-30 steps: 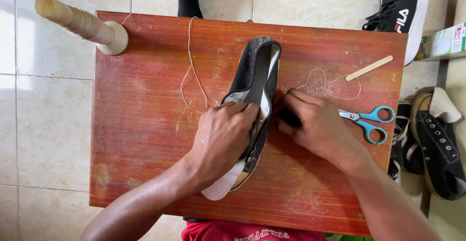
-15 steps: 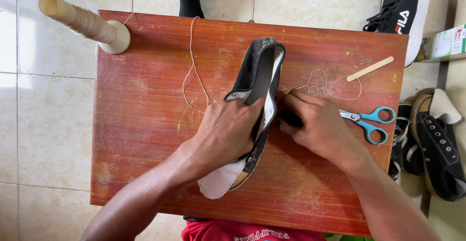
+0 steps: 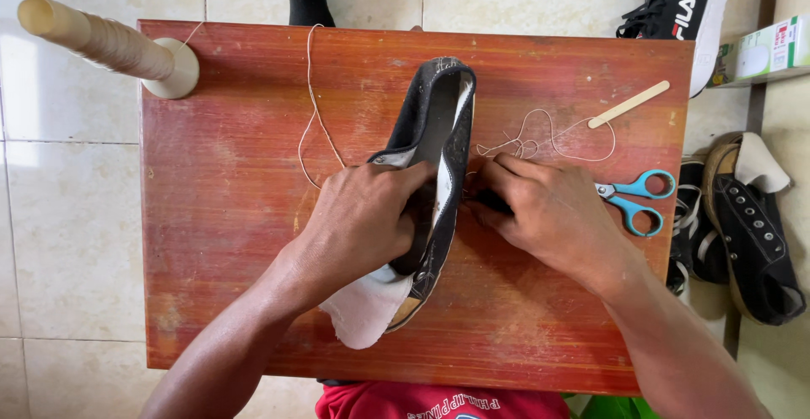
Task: The person is repairing a black canvas shoe by hand-sewing the sole to the upper. They use a needle and white thread, repeatedly piercing the shoe's edge and pulling the thread tight to secure the layers together.
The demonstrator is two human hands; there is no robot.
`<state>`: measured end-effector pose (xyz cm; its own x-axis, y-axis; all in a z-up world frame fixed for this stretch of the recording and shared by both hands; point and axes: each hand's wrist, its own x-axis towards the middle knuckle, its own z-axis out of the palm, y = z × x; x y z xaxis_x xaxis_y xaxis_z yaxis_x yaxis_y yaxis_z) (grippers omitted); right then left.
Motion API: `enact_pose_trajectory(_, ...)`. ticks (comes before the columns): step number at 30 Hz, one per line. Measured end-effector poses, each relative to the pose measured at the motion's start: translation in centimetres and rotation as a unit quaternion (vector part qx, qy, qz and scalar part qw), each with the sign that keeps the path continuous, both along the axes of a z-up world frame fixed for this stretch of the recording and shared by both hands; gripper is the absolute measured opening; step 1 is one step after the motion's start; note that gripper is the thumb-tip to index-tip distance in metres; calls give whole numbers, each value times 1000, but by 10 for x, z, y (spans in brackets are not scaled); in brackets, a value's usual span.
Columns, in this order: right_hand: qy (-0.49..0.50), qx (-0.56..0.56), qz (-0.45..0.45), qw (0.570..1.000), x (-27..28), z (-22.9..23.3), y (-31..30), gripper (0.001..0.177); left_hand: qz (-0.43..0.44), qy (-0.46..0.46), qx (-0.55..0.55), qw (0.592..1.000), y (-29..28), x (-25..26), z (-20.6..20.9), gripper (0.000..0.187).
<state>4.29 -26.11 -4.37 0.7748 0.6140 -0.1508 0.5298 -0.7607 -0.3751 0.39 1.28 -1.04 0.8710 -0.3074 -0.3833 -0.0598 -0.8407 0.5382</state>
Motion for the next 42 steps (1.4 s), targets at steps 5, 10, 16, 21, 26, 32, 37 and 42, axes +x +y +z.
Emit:
enact_pose_trajectory(5, -43, -28, -46, 998, 15, -2, -28, 44, 19, -9, 14, 1000, 2, -3, -23, 25)
enact_pose_trajectory(10, 14, -29, -26, 999, 32, 11, -44, 62, 47, -52, -38, 997, 5, -3, -23, 26)
enact_pose_trajectory(16, 196, 13, -35, 980, 29, 25, -26, 50, 10, -71, 2, 997, -1, -6, -33, 47)
enact_pose_trajectory(21, 67, 100, -27, 992, 22, 4, -32, 50, 9, -84, 17, 996, -1, -8, -39, 46)
enact_pose_trajectory(26, -24, 11, -41, 999, 16, -32, -27, 45, 14, -46, 18, 999, 0, -7, -37, 64)
enact_pose_trajectory(32, -6, 52, -15, 999, 14, -32, -20, 29, 12, -64, 8, 998, 1, -10, -37, 65)
enact_pose_trajectory(37, 405, 362, -148, 826, 9, -22, -12, 23, 6, -75, 9, 997, 1, -13, -35, 72)
enact_pose_trajectory(42, 461, 416, -246, 745, 6, -41, -14, 19, 8, -57, 4, 998, 5, -13, -40, 69)
